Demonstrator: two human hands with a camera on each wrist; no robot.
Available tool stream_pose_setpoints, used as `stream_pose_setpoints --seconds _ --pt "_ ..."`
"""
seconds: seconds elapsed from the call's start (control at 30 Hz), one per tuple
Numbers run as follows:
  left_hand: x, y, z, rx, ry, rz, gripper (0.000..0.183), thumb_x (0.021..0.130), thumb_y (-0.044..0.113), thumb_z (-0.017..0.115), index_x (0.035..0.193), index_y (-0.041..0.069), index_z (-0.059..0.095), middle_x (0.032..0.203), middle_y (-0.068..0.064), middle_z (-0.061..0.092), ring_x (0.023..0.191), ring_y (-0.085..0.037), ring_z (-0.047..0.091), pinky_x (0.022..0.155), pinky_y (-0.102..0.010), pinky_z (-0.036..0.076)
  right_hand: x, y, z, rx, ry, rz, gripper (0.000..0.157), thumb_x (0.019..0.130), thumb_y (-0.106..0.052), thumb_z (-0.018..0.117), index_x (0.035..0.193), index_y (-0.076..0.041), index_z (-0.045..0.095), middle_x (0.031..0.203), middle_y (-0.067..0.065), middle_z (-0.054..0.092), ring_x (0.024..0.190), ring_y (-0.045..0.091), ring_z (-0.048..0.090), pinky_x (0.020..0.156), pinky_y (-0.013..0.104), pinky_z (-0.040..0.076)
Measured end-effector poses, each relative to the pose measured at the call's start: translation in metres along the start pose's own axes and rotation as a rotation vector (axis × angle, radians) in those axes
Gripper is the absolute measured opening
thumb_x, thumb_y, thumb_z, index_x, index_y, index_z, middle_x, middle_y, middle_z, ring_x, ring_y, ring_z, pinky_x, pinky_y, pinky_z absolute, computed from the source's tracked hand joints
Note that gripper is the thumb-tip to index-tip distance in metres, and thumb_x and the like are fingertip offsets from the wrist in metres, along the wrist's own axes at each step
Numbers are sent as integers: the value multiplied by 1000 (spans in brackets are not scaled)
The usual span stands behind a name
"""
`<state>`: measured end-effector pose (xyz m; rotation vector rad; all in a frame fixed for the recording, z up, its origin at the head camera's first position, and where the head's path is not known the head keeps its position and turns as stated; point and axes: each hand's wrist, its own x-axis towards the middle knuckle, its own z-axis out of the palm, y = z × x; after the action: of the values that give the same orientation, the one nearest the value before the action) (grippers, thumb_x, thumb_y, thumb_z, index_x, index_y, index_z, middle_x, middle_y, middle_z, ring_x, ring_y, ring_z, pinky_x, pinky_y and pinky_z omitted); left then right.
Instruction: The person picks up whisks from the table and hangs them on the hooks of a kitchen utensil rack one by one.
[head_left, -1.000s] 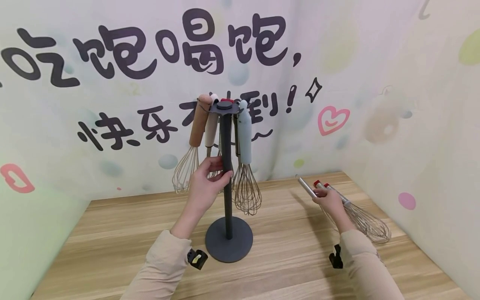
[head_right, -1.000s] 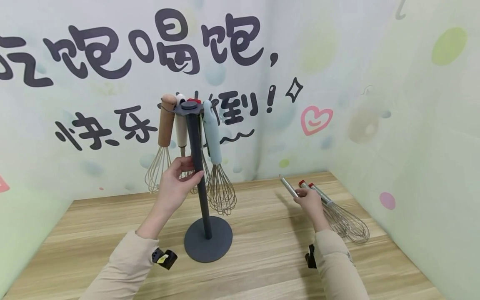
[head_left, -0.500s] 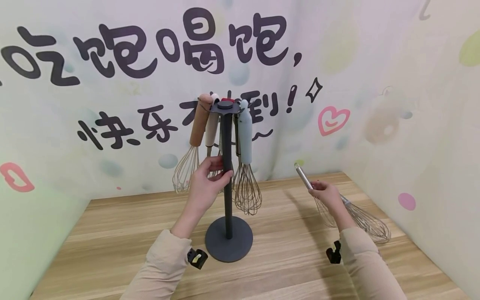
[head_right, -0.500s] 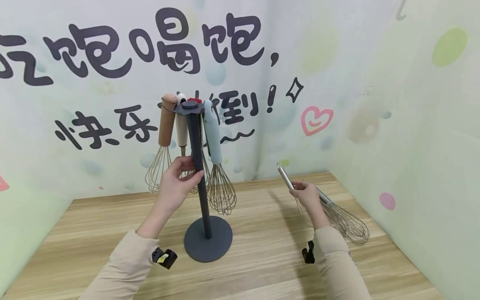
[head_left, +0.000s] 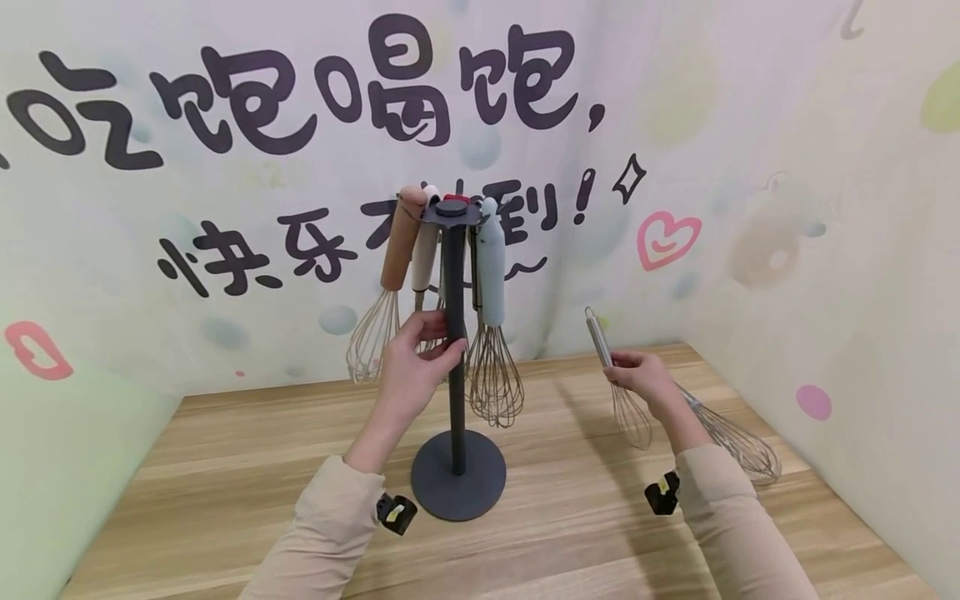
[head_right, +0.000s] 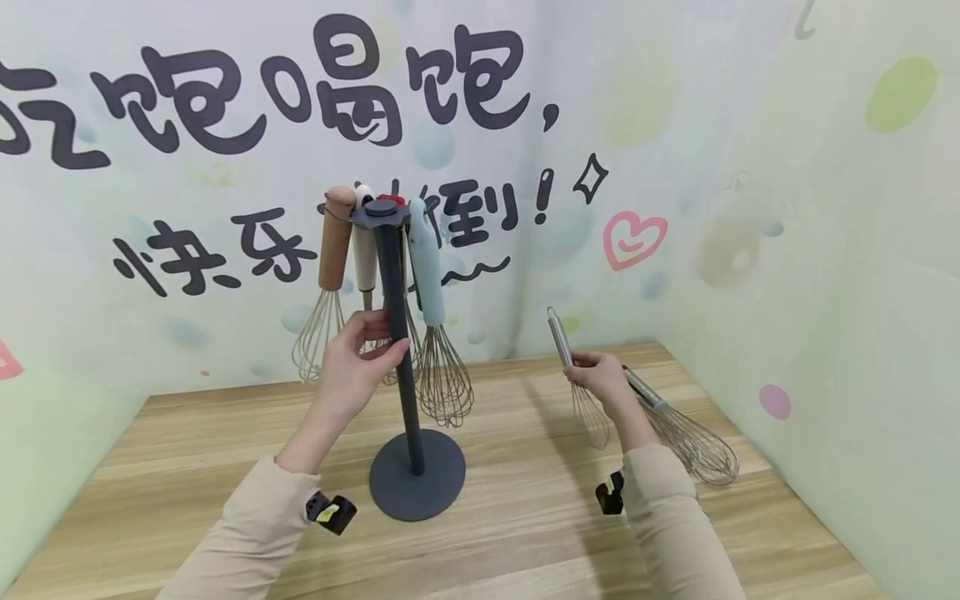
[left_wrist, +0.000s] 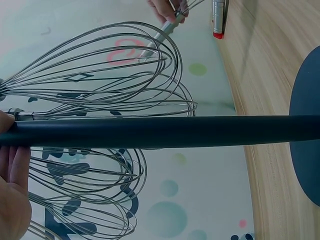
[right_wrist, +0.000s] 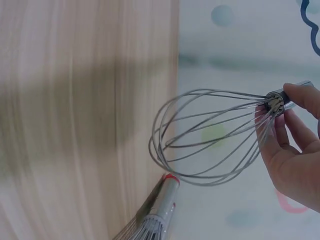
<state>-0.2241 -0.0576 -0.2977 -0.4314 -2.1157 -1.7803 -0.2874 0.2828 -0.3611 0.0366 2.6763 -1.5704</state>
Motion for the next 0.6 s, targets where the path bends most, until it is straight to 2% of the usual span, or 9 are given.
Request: stream_pose_setpoints --seconds 0.4,0.5,0.6 --pt "0 1 0 15 17 19 35 83 4 69 116 1 58 113 -16 62 101 -25 62 83 -21 56 -2 -21 5 58 -59 -60 53 94 -13 57 140 7 39 139 30 45 90 -4 57 83 13 50" --pt "0 2 1 24 22 26 34 83 3 70 115 1 58 112 -16 62 99 -24 62 81 -18 55 -4 -27 6 76 -68 -82 53 94 -14 59 139 7 40 137 31 48 89 -5 58 83 14 50" --pt "1 2 1 32 24 26 34 82 3 70 114 1 57 111 -17 63 98 -24 62 79 -16 54 -5 -33 7 109 -74 -86 54 93 -14 60 139 6 40 130 23 56 87 -6 60 82 13 51"
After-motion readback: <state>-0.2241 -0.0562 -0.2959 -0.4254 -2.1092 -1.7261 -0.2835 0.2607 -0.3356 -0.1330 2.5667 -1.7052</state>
